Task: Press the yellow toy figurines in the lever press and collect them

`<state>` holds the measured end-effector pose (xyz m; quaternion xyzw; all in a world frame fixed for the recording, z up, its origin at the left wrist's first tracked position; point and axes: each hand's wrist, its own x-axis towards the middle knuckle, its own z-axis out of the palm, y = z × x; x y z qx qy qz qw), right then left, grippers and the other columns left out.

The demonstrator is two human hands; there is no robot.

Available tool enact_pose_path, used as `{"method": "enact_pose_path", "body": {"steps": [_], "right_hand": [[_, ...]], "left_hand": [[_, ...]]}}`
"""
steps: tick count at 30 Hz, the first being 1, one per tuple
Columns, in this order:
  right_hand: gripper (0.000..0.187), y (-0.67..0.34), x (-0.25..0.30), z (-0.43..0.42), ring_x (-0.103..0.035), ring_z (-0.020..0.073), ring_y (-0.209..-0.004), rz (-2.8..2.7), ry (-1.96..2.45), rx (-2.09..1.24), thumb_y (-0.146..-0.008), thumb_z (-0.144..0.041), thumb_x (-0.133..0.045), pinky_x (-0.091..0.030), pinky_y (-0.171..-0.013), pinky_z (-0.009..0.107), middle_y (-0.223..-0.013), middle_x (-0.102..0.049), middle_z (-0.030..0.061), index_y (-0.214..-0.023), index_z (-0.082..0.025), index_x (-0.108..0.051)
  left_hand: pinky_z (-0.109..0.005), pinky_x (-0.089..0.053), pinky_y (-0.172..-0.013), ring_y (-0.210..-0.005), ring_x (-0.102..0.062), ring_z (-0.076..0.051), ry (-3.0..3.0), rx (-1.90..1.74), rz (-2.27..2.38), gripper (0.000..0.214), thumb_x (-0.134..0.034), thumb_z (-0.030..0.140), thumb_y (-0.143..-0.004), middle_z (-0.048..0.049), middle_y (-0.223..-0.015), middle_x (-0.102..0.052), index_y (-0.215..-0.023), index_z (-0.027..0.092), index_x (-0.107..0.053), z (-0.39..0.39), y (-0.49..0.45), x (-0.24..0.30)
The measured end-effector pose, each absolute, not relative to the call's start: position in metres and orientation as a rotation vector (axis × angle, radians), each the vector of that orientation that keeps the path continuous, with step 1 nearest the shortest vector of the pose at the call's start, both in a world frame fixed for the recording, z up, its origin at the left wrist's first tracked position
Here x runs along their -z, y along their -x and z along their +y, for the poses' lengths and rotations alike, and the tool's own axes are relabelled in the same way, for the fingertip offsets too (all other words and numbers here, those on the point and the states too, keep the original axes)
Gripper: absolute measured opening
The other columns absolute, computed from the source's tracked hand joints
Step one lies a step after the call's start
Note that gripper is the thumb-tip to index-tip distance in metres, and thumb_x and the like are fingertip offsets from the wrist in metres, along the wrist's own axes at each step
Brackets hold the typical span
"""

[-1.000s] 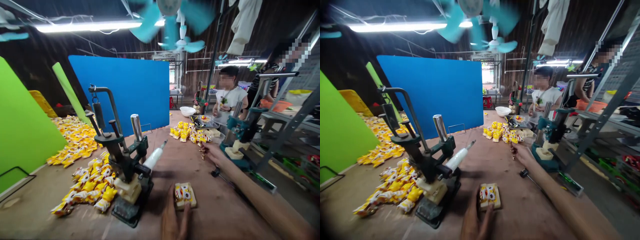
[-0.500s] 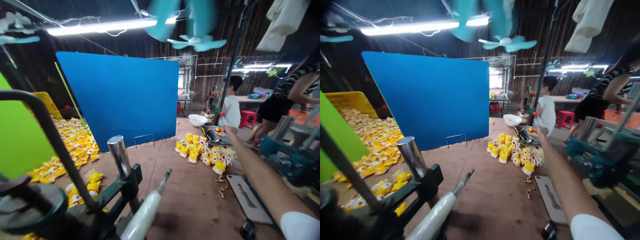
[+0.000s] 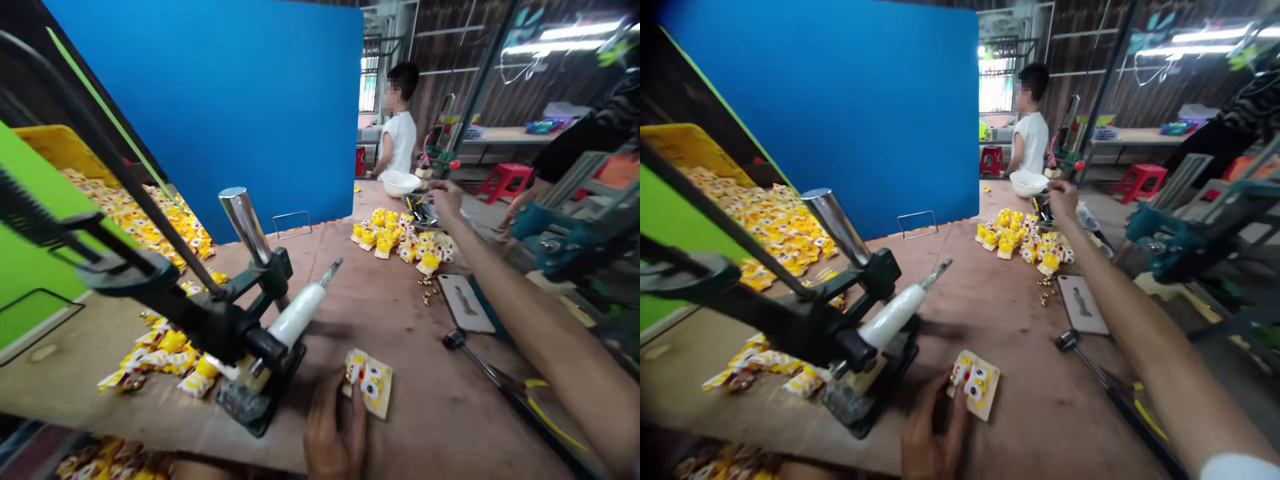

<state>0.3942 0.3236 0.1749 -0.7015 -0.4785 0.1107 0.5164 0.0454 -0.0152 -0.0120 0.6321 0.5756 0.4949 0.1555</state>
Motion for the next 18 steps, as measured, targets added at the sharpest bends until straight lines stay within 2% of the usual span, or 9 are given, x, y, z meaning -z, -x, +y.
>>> {"method": "enact_pose_path", "body": {"steps": [2,5,8,10,12,14,16,18], "right_hand": [[0.037,-0.355,-0.17,0.271,-0.069,0.0105,-0.09,-1.352,1.566,-0.341,-0.106,-0.016,-0.056,-0.052,-0.087,0.026,-0.127,-0.08,0.0184,-0.133,-0.001,-0.074],[0.022,-0.308,-0.135,0.159,-0.075,0.0187,-0.099,-1.756,1.359,-0.454,-0.103,-0.026,-0.07,-0.058,-0.092,0.031,-0.117,-0.082,0.0061,-0.119,-0.02,-0.082],[0.033,-0.275,-0.08,0.048,-0.075,0.0262,-0.117,-1.919,1.334,-0.591,-0.108,-0.043,-0.066,-0.062,-0.103,0.043,-0.133,-0.079,0.0067,-0.137,-0.029,-0.075],[0.048,-0.26,-0.045,-0.001,-0.07,0.0301,-0.134,-1.871,1.393,-0.669,-0.105,-0.049,-0.07,-0.058,-0.117,0.05,-0.148,-0.072,0.0081,-0.149,-0.031,-0.066],[0.059,-0.251,-0.018,-0.025,-0.06,0.0319,-0.15,-1.85,1.39,-0.696,-0.104,-0.049,-0.071,-0.049,-0.128,0.056,-0.161,-0.063,0.0101,-0.158,-0.029,-0.058],[0.06,-0.253,-0.006,-0.029,-0.055,0.0316,-0.155,-1.864,1.365,-0.686,-0.105,-0.045,-0.067,-0.045,-0.132,0.057,-0.165,-0.059,0.0119,-0.161,-0.027,-0.054],[0.057,-0.263,-0.011,-0.025,-0.058,0.0307,-0.152,-1.92,1.397,-0.664,-0.106,-0.042,-0.065,-0.047,-0.13,0.055,-0.162,-0.062,0.0108,-0.161,-0.028,-0.055],[0.058,-0.279,-0.027,-0.021,-0.064,0.0308,-0.145,-1.998,1.455,-0.631,-0.102,-0.045,-0.073,-0.051,-0.126,0.052,-0.154,-0.069,0.0074,-0.157,-0.033,-0.061]], "left_hand": [[-0.037,-0.069,-0.089,-0.098,-0.083,-0.024,-1.938,-1.488,1.548,0.023,-0.072,0.026,-0.102,-0.0106,-0.112,-0.084,-0.124,0.021,-0.076,-0.006,-0.046,0.013],[-0.037,-0.067,-0.092,-0.1,-0.081,-0.023,-1.922,-1.525,1.467,0.017,-0.069,0.024,-0.103,-0.0086,-0.111,-0.083,-0.119,0.022,-0.075,0.003,-0.051,0.009],[-0.036,-0.064,-0.093,-0.102,-0.078,-0.023,-1.847,-1.582,1.465,0.015,-0.065,0.024,-0.105,-0.0087,-0.112,-0.081,-0.117,0.021,-0.073,0.003,-0.059,0.007],[-0.037,-0.061,-0.09,-0.097,-0.076,-0.023,-1.832,-1.595,1.556,0.012,-0.063,0.025,-0.105,-0.0087,-0.106,-0.08,-0.111,0.02,-0.073,-0.001,-0.066,0.008],[-0.039,-0.058,-0.09,-0.094,-0.073,-0.025,-1.827,-1.575,1.66,0.013,-0.061,0.027,-0.106,-0.0091,-0.101,-0.078,-0.104,0.02,-0.072,-0.006,-0.074,0.01],[-0.041,-0.056,-0.09,-0.096,-0.071,-0.027,-1.789,-1.54,1.718,0.013,-0.06,0.029,-0.107,-0.01,-0.101,-0.076,-0.105,0.02,-0.069,-0.013,-0.082,0.01],[-0.043,-0.055,-0.09,-0.097,-0.069,-0.029,-1.729,-1.502,1.722,0.012,-0.058,0.029,-0.107,-0.0109,-0.102,-0.073,-0.106,0.02,-0.066,-0.021,-0.091,0.01],[-0.045,-0.054,-0.09,-0.097,-0.068,-0.03,-1.669,-1.456,1.682,0.011,-0.058,0.031,-0.106,-0.011,-0.101,-0.071,-0.105,0.022,-0.064,-0.026,-0.098,0.01]]}}
